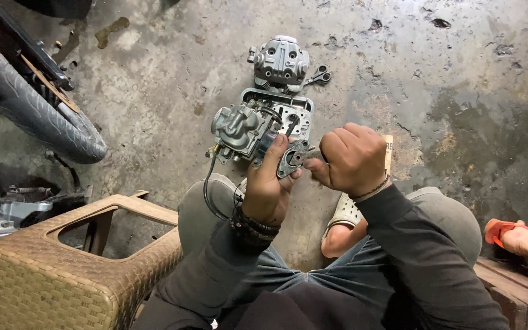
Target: The person is scraping old gasket material or residue from the surface of a motorcycle engine component using a small metal hand tool.
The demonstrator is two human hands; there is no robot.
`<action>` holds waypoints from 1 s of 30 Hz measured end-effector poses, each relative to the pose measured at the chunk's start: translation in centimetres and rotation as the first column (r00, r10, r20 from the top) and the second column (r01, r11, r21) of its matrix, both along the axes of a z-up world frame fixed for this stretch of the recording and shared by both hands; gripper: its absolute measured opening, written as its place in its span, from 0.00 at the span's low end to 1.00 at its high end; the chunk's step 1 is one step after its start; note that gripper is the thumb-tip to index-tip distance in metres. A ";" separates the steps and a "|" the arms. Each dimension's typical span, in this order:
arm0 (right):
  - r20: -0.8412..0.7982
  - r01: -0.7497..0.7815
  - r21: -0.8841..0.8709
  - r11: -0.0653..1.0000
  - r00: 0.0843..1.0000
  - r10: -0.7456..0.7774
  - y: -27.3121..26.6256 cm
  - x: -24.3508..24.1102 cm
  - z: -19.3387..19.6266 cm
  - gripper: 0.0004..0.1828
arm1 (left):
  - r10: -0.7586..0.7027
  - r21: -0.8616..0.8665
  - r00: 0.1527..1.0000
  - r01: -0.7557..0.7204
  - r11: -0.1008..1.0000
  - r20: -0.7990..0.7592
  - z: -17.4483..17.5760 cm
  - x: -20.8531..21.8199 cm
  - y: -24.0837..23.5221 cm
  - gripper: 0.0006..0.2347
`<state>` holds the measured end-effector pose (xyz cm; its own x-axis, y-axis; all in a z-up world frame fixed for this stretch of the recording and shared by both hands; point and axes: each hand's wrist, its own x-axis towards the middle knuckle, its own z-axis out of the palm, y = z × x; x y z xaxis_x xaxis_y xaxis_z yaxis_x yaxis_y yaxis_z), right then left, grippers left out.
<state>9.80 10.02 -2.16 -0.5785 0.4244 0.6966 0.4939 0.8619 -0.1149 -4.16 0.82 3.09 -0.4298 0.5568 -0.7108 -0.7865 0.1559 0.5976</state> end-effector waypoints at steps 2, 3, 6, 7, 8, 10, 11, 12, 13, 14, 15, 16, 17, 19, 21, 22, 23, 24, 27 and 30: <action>-0.004 0.054 0.020 0.998 0.999 -0.054 1.7 1.1 -1.6 0.29 | -0.011 0.022 0.999 0.010 1.000 0.031 0.0 -0.2 0.0 0.14; -0.008 0.111 0.034 0.993 0.994 -0.110 2.5 1.7 -2.4 0.28 | -0.025 0.039 0.998 0.023 0.999 0.063 0.0 -0.3 -0.1 0.13; -0.019 0.151 -0.102 0.983 0.988 -0.154 3.5 3.7 -0.6 0.29 | -0.046 0.042 0.998 0.044 0.998 0.037 1.0 0.0 -0.5 0.12; -0.015 0.151 -0.102 0.983 0.988 -0.153 2.8 3.6 -1.3 0.29 | -0.045 0.042 0.998 0.043 0.998 0.040 1.1 0.1 -0.3 0.12; -0.031 0.118 -0.115 0.986 0.992 -0.122 2.1 3.4 -2.0 0.28 | -0.028 0.059 0.998 0.025 0.998 0.053 1.2 0.0 -0.1 0.11; -0.052 0.074 -0.129 0.989 0.995 -0.082 0.5 2.3 -1.6 0.27 | -0.001 0.075 0.998 -0.004 0.997 0.061 1.2 0.0 0.1 0.10; -0.057 -0.003 -0.178 0.984 0.998 -0.007 -0.4 1.5 -0.5 0.29 | -0.002 0.071 0.997 -0.004 0.997 0.078 1.2 0.1 0.2 0.10; -0.065 -0.080 -0.226 0.971 0.996 0.067 -1.3 0.8 0.7 0.30 | -0.003 0.068 0.996 -0.004 0.998 0.094 1.1 0.2 0.3 0.10; -0.066 -0.081 -0.227 0.970 0.996 0.068 -1.3 0.6 0.8 0.30 | -0.002 0.067 0.996 -0.004 0.998 0.093 1.1 0.1 0.3 0.10; -0.023 -0.070 -0.197 0.978 0.997 0.067 -1.2 0.5 1.0 0.30 | -0.005 0.063 0.997 0.000 0.998 0.083 1.0 0.1 0.3 0.11; 0.019 -0.061 -0.167 0.984 0.998 0.065 -1.2 0.4 1.1 0.30 | -0.008 0.058 0.997 0.004 0.998 0.072 1.0 0.0 0.2 0.11; 0.018 -0.061 -0.168 0.984 0.998 0.065 -1.1 0.4 1.2 0.30 | -0.008 0.057 0.997 0.004 0.998 0.071 0.8 -0.1 0.3 0.11; 0.028 -0.070 -0.171 0.983 0.997 0.075 -1.0 0.5 1.3 0.29 | -0.017 0.064 0.998 0.013 0.998 0.056 0.6 -0.2 0.2 0.12; 0.037 -0.075 -0.173 0.982 0.996 0.082 -0.8 0.6 1.7 0.29 | -0.029 0.072 0.999 0.026 0.997 0.040 0.1 -0.3 0.1 0.13; 0.062 -0.112 -0.122 0.986 0.991 0.120 -0.6 0.6 2.3 0.30 | -0.047 0.083 0.998 0.043 0.996 0.046 -0.4 -0.3 -0.2 0.12; 0.062 -0.109 -0.123 0.986 0.991 0.117 -0.4 0.7 2.3 0.30 | -0.050 0.082 0.998 0.046 0.996 0.045 -0.1 -0.2 0.0 0.12; 0.079 -0.084 -0.064 0.994 0.993 0.089 -0.4 0.8 2.2 0.31 | -0.043 0.063 0.998 0.040 0.997 0.055 0.2 -0.2 0.0 0.11; 0.094 -0.060 -0.003 0.998 0.994 0.060 -0.4 0.9 2.1 0.32 | -0.036 0.045 0.997 0.033 0.998 0.065 0.5 -0.1 0.1 0.11; 0.066 -0.031 -0.001 1.000 0.997 0.031 -0.5 0.9 1.9 0.30 | -0.067 0.014 0.998 0.067 0.998 -0.008 1.1 -0.2 0.1 0.14; 0.051 0.147 0.028 0.989 0.988 -0.148 3.1 3.6 -0.5 0.32 | -0.064 0.026 0.998 0.064 0.998 0.007 0.8 -0.4 -0.3 0.13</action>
<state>13.43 13.13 -2.64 -0.5474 0.4910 0.6777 0.6204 0.7816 -0.0651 -4.52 0.52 3.94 -0.3871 0.6010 -0.6992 -0.7799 0.1911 0.5961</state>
